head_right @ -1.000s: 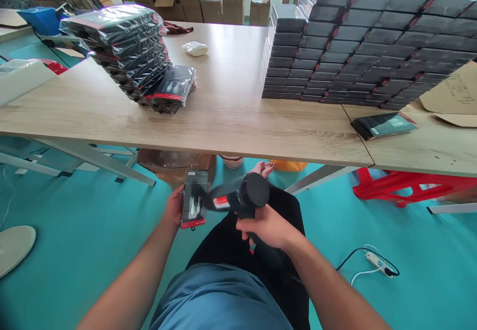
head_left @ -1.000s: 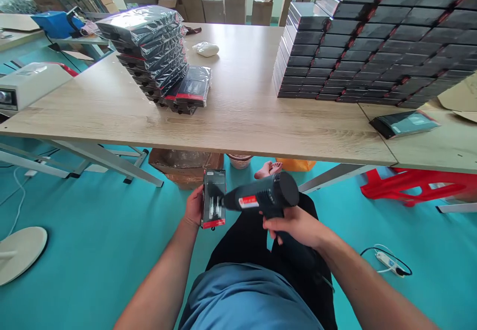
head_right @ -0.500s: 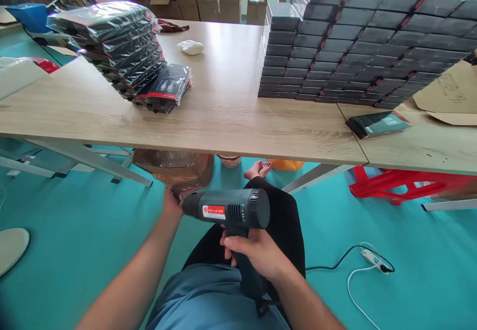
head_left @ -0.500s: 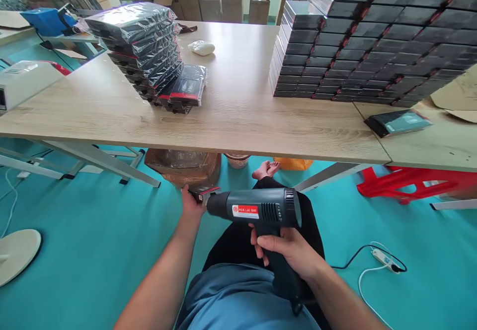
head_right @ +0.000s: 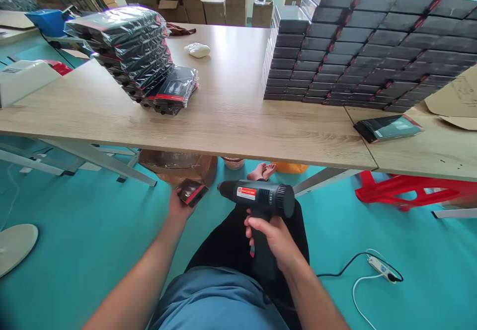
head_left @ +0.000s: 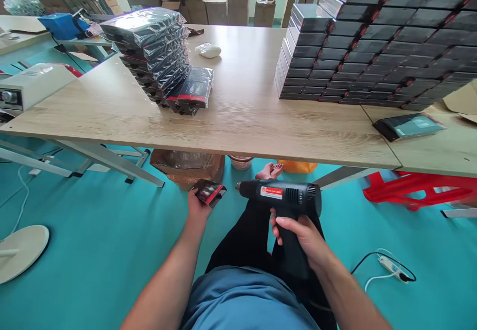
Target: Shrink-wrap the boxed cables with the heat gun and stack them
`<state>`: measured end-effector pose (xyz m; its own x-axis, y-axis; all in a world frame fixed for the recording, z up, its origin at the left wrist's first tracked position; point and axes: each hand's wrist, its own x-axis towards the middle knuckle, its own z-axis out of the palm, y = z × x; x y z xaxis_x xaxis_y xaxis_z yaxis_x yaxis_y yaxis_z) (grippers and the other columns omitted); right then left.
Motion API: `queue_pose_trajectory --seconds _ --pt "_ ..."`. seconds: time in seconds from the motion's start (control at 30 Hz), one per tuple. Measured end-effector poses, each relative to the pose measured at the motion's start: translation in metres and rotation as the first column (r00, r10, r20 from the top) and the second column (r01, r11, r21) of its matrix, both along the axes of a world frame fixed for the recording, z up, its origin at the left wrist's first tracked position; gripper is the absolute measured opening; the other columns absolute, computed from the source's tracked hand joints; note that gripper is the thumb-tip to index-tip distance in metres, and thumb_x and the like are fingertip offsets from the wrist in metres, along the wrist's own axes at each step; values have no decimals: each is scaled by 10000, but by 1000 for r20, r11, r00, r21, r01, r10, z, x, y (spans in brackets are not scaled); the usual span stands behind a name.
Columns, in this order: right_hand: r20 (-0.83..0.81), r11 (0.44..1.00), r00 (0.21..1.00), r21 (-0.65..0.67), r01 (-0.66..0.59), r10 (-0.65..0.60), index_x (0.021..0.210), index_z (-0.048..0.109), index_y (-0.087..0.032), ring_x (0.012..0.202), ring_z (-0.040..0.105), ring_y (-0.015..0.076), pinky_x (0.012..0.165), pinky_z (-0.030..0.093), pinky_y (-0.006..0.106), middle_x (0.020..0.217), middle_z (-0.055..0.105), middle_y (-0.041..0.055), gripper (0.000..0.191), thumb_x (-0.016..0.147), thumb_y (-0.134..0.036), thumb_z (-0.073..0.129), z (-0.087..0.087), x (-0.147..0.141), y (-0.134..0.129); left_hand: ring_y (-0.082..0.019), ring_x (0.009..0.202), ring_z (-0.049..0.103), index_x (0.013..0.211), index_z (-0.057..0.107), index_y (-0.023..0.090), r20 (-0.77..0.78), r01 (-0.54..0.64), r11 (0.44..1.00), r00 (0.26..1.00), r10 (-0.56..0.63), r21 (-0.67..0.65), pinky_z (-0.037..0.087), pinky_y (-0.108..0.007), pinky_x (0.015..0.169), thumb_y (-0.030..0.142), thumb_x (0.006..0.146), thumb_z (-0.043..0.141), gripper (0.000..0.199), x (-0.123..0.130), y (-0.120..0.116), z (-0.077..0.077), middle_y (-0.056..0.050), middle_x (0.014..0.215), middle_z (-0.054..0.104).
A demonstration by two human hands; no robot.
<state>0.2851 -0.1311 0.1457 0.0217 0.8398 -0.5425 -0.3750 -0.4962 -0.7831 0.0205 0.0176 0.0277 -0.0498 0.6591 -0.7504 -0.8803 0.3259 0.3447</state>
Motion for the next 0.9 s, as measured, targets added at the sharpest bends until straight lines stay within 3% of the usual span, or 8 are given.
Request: queue_pose_trajectory --seconds 0.17,0.3,0.47,0.8,0.9 --pt "-165 998 986 -57 -13 3 1043 775 -134 656 641 152 519 528 230 854 724 74 368 741 -333 845 2 26 -14 -270 821 752 1230 627 181 6 33 999 999 -33 27 639 -436 770 203 797 541 441 0 -2 7 -92 956 756" --pt "-192 996 981 -80 23 -39 1031 782 -141 648 638 146 509 525 216 844 716 65 372 720 -331 861 5 30 -20 -270 866 748 1178 644 171 32 36 997 999 -38 70 634 -416 798 187 729 562 457 3 -2 7 -100 984 757" --pt "-200 998 980 -58 -34 21 1063 775 -140 668 636 151 527 523 223 867 714 75 369 759 -339 834 4 33 -22 -283 838 738 1087 688 173 -11 85 982 996 -84 170 622 -436 797 177 649 598 447 -2 -5 5 -93 943 762" --pt "-41 972 971 -1 -237 237 1084 742 -153 678 623 182 543 510 291 885 710 80 416 771 -417 816 13 31 -24 -256 825 721 906 715 170 -51 131 956 991 -122 263 605 -393 769 134 581 591 349 -12 -4 2 -75 890 772" --pt "62 976 974 3 -217 216 1028 732 -155 691 621 191 566 518 313 874 698 75 425 749 -460 830 13 23 -21 -245 792 711 847 703 176 -67 137 952 990 -123 275 602 -387 751 136 570 592 301 -12 -3 0 -66 856 762"
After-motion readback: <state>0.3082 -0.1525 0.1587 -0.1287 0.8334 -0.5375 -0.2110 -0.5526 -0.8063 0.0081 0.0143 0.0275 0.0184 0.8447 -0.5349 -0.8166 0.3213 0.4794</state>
